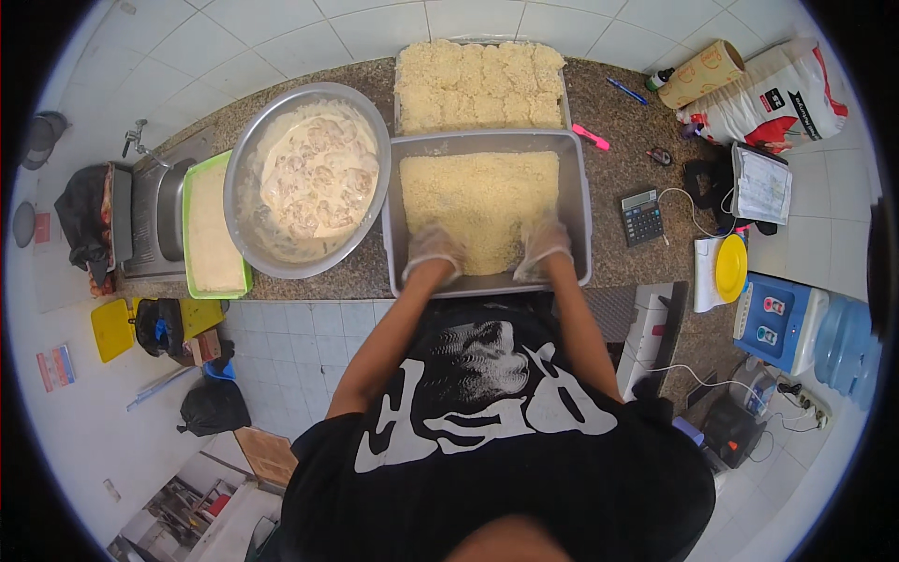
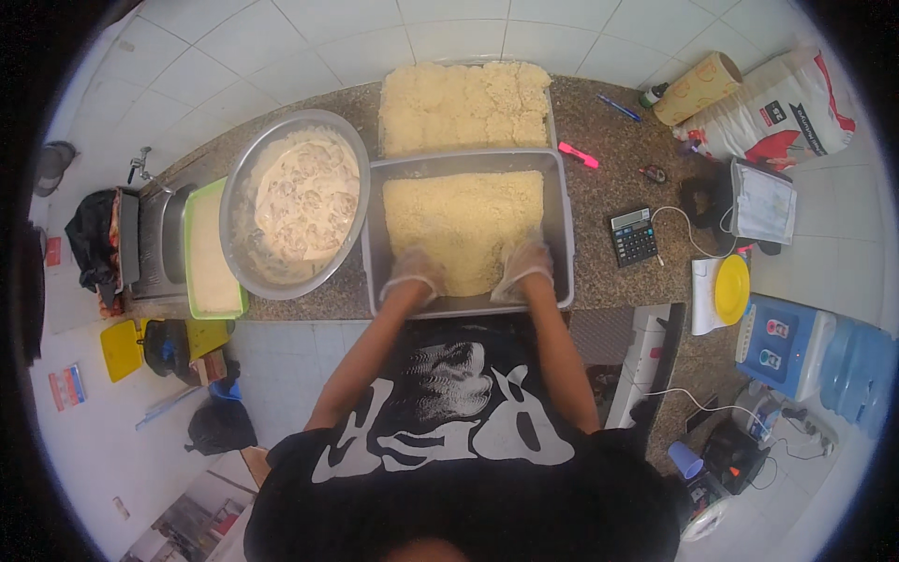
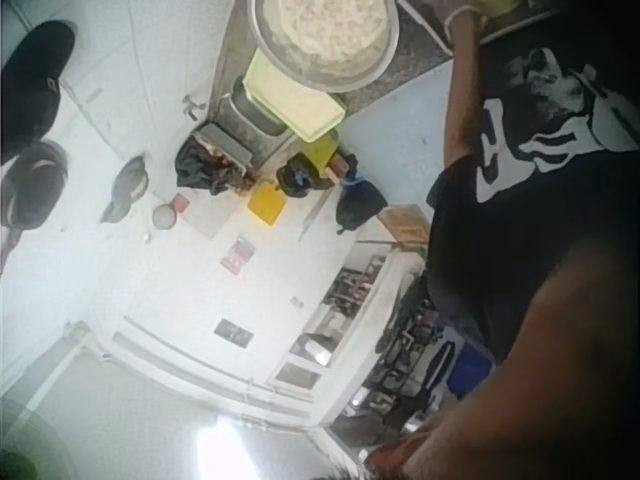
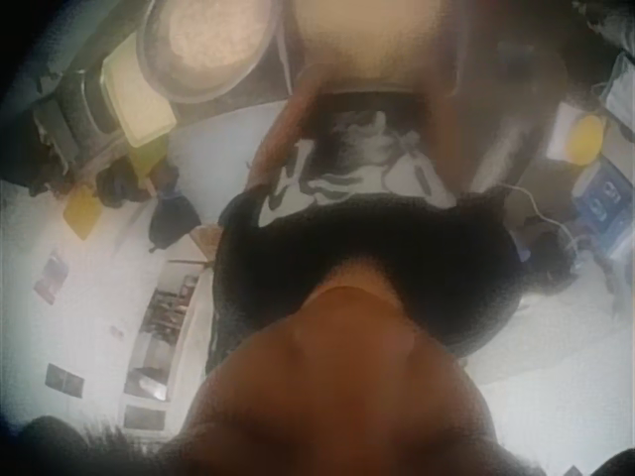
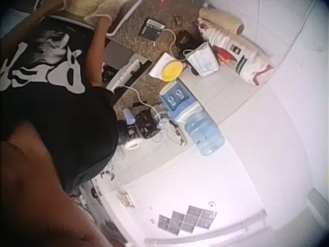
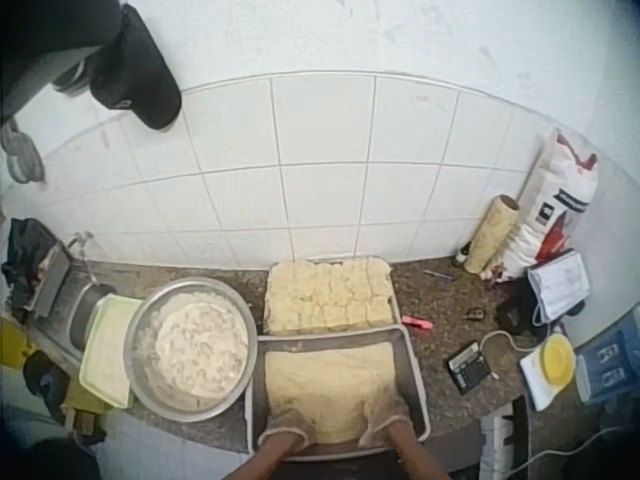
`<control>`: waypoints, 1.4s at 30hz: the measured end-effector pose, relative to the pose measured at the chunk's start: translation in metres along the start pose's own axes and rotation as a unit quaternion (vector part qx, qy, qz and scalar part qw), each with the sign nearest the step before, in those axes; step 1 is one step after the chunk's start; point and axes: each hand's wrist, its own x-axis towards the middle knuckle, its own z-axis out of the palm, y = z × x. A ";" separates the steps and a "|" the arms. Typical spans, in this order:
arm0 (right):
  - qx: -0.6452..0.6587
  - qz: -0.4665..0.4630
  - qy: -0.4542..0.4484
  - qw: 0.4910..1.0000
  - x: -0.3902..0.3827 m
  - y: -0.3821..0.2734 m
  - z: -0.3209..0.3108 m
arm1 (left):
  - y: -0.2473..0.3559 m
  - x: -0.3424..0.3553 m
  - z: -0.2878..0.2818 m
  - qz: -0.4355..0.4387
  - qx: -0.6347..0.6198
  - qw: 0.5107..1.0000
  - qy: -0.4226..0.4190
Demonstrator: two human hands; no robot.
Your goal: Breading pieces of meat and placing them in a tray.
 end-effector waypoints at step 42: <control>-0.147 -0.481 -0.146 0.852 0.050 -0.064 -0.049 | -0.021 -0.021 -0.023 -0.115 -0.235 0.954 0.148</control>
